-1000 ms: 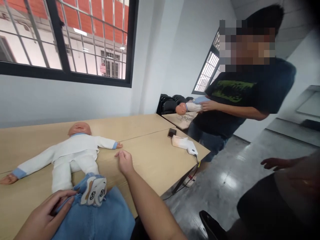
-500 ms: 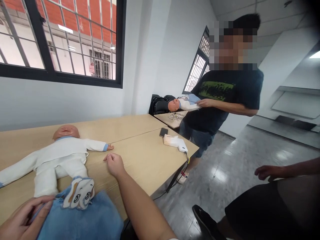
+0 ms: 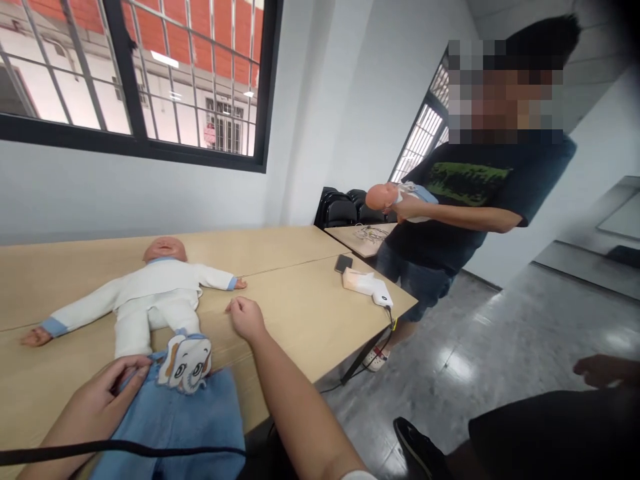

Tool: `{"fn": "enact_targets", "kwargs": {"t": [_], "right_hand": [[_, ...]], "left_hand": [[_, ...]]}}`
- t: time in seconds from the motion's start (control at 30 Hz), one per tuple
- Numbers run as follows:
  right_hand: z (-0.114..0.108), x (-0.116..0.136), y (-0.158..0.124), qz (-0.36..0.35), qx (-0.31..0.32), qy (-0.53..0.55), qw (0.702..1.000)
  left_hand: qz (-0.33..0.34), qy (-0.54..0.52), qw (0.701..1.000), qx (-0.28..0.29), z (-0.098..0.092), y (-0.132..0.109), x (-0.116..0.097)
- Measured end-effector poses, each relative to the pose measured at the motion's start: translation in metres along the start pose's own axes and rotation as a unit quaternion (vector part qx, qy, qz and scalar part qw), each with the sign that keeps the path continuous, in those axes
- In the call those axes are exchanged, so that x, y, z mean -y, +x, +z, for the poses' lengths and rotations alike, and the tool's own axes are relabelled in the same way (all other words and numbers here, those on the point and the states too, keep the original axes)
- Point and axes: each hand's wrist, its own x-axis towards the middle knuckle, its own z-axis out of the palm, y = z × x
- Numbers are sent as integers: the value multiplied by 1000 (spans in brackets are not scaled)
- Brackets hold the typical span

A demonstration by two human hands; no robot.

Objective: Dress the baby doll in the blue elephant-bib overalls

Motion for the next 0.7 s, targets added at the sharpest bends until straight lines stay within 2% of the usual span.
{"fn": "enact_targets", "kwargs": {"t": [0.1,0.23,0.47,0.57,0.63,0.7], "right_hand": [[0,-1,1,-2,0,2,1000],[0,0,1,-4,1,10,1000],[-3,5,-1,-6,-24,39,999],[-15,33,-12,-47,-97,120,987],[-31,66,-31,-138,-128,177,966],[-50,105,-60,-261,-123,196,937]], "left_hand": [[-25,-33,998,45,-7,-1,-12],[-36,-46,997,53,-10,-3,-21],[-42,-49,996,62,-6,-4,-15],[-36,-48,997,51,-4,-3,-11],[-28,-55,997,55,-3,-3,-12],[-24,-66,995,67,-4,-2,-17]]}}
